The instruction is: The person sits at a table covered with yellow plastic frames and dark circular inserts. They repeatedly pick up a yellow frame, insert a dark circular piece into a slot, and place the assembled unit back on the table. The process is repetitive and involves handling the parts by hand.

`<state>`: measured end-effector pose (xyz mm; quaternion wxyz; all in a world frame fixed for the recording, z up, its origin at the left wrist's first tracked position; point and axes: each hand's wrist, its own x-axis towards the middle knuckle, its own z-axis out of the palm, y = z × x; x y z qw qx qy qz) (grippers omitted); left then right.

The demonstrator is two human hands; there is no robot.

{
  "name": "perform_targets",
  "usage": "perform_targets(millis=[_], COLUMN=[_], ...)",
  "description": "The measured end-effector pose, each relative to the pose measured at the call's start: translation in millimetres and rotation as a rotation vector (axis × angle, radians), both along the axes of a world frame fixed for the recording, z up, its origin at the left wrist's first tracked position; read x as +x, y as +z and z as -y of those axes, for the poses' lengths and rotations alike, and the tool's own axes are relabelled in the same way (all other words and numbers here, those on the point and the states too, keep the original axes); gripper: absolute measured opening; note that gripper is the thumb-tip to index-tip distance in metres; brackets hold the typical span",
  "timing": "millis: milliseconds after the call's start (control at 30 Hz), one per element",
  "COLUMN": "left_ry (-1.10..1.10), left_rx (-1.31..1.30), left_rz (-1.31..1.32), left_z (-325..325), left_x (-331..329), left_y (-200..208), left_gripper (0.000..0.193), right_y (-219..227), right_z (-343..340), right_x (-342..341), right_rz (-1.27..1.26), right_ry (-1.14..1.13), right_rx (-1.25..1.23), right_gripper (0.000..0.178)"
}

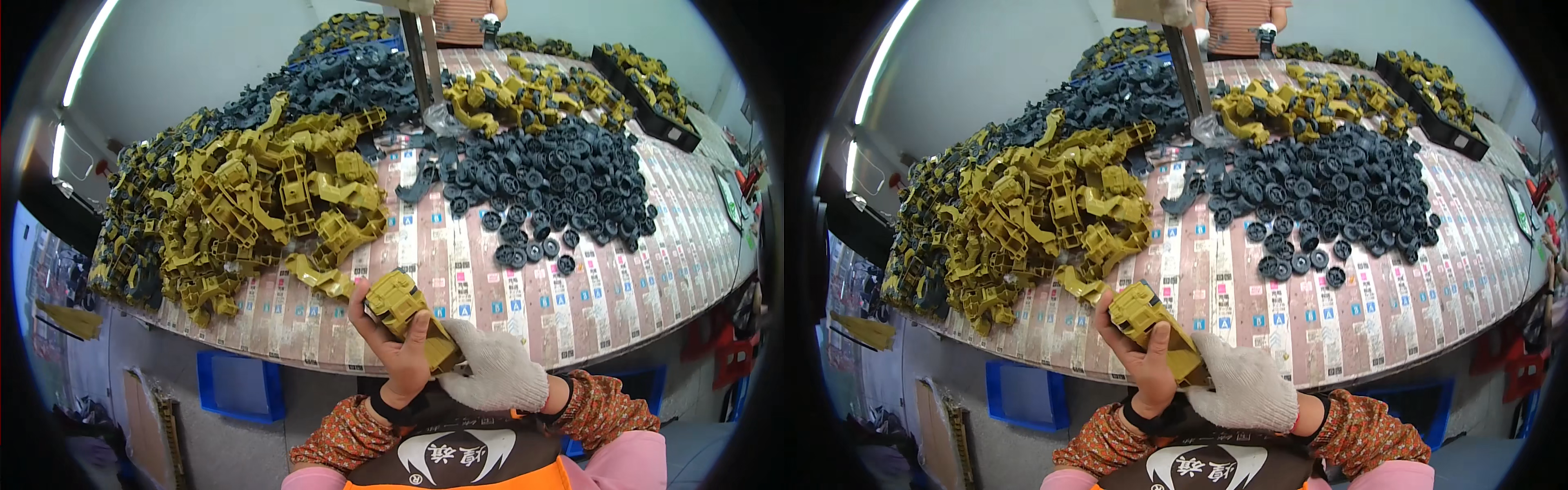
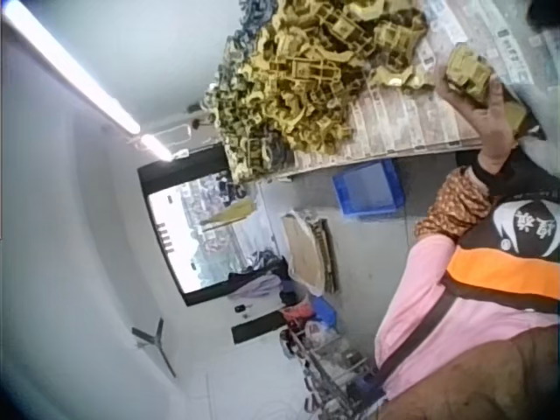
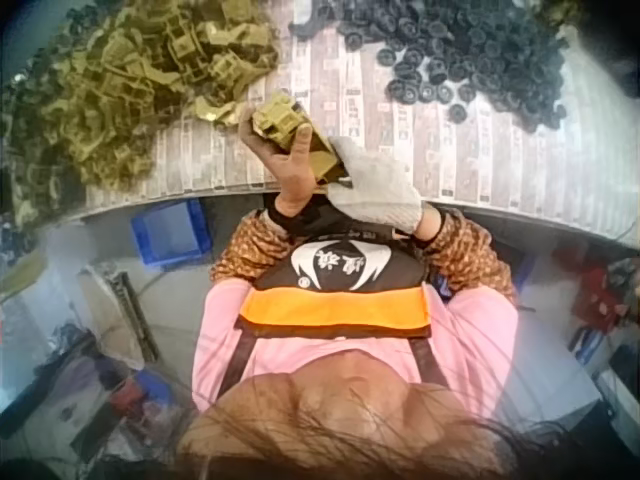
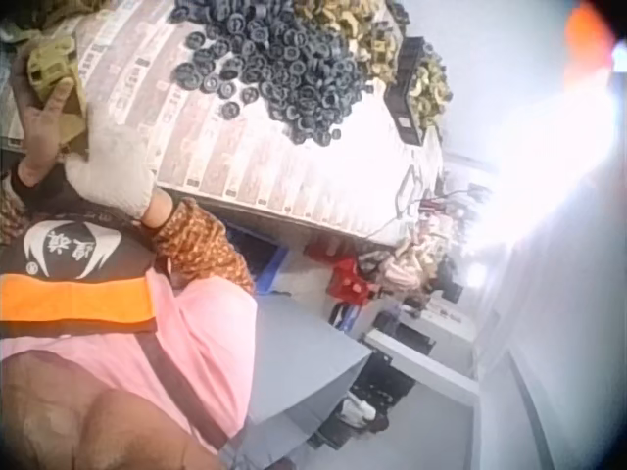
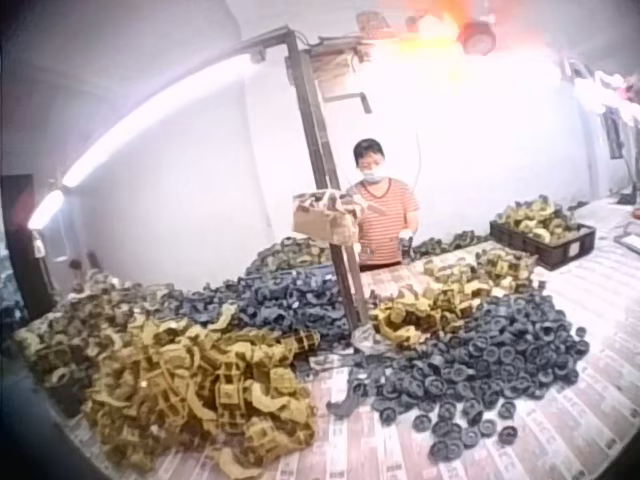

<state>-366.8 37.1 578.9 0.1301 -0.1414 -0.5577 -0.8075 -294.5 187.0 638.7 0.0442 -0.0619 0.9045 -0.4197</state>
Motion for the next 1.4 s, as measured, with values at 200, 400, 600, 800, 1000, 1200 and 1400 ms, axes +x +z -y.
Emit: perform_targets(millis=[200, 400, 600, 800, 1000, 1200, 1400], left_ry=[-0.271, -0.092, 0.055, 0.159, 0.372, 0.216, 0.091], left_rx=[0.081, -0.101, -0.294, -0.559, -1.015, -1.019, -0.770], left_rz=[0.198, 0.251, 0.339, 0.273, -0.083, -0.069, -0.021], left_z=[-3, 67, 119, 137, 98, 81, 96], left_x=[-41, -61, -70, -84, -121, -112, -98], left_y=[20, 10, -4, -9, 2, -3, -9], left_gripper=[0.093, 0.048, 0.039, 0.044, 0.055, 0.064, 0.055], right_y=[4, 53, 53, 46, -4, -24, -48], right_z=[-32, -136, -253, -208, -106, 29, 57], right_x=[-68, -188, -314, -319, -274, -287, -298], right_rz=[0.043, 0.103, -0.142, -0.286, -0.315, -0.421, -0.407], right_ry=[-0.124, -0.400, -0.626, -0.551, -0.187, -0.043, -0.145], right_rx=[-0.209, -0.558, -0.545, -0.174, 0.026, 0.170, 0.151], right_gripper=[0.062, 0.038, 0.043, 0.056, 0.028, 0.038, 0.034])
